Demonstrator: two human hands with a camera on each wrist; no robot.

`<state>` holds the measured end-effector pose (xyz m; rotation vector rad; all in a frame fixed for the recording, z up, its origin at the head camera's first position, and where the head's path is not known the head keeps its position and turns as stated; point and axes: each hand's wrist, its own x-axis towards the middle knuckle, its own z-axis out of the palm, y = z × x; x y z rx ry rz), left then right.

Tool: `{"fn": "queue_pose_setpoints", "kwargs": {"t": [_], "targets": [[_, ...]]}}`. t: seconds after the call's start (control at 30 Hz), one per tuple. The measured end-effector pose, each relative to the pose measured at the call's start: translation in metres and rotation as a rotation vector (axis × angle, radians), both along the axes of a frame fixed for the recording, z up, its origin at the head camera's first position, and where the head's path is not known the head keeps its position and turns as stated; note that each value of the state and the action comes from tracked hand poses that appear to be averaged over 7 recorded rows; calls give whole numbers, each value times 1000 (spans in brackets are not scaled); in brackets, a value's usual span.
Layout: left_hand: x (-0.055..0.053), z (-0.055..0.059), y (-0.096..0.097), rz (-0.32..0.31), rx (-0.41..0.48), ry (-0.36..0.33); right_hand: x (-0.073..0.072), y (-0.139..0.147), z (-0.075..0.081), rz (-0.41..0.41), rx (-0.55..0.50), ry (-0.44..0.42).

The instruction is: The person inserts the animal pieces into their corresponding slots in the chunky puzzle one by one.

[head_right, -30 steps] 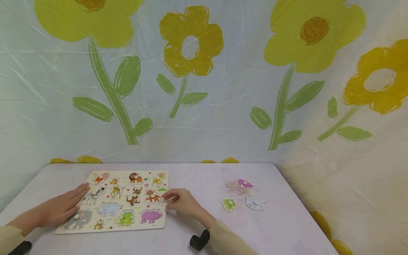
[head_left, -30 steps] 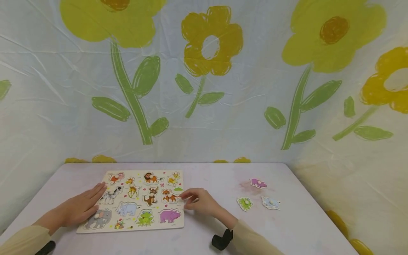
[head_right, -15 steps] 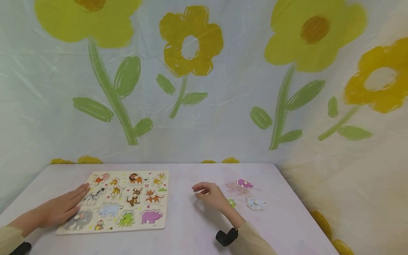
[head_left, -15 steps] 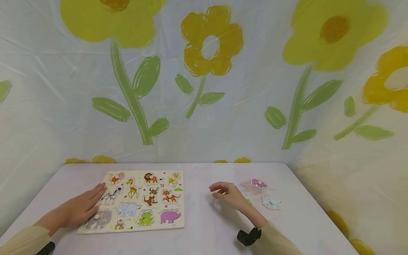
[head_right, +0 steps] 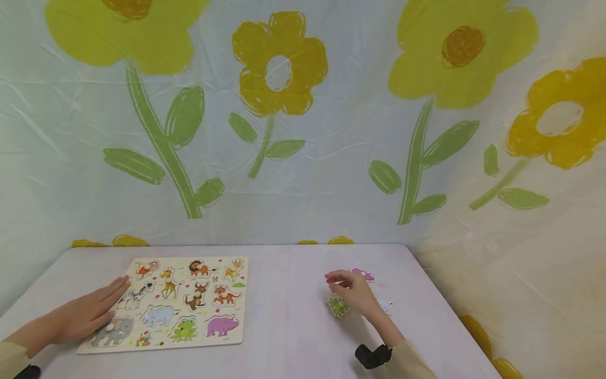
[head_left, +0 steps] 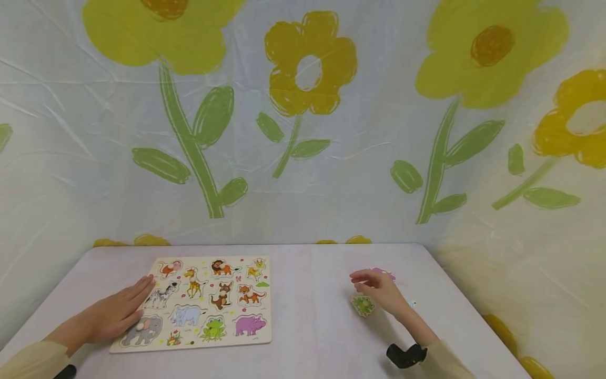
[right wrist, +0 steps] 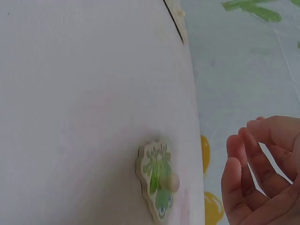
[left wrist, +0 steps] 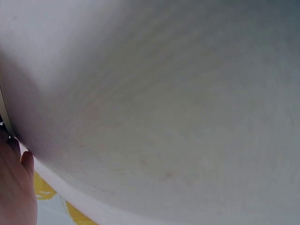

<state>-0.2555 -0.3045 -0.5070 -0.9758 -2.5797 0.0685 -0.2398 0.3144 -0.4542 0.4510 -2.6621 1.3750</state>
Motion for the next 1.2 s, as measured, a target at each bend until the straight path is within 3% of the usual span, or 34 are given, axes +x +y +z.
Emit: {"fn": "queue_pose_setpoints", "kwargs": {"t": [0.2,0.4,0.7,0.97,1.2], "targets": [[2,1,-2,-5,3,10,5,28,-1,-92,6,-11],[3,1,-1,-18,2,38,12,58,-6,-190,76,16],[1,1,-1,0,6,-1,18,94,-13,-235,189,93],[-2,-1,-2,9,0,-1,19,108,-21,-275,189,-67],[-1,-2,-1,28,19,-40,19,109,-25,-244,198,-99]]}}
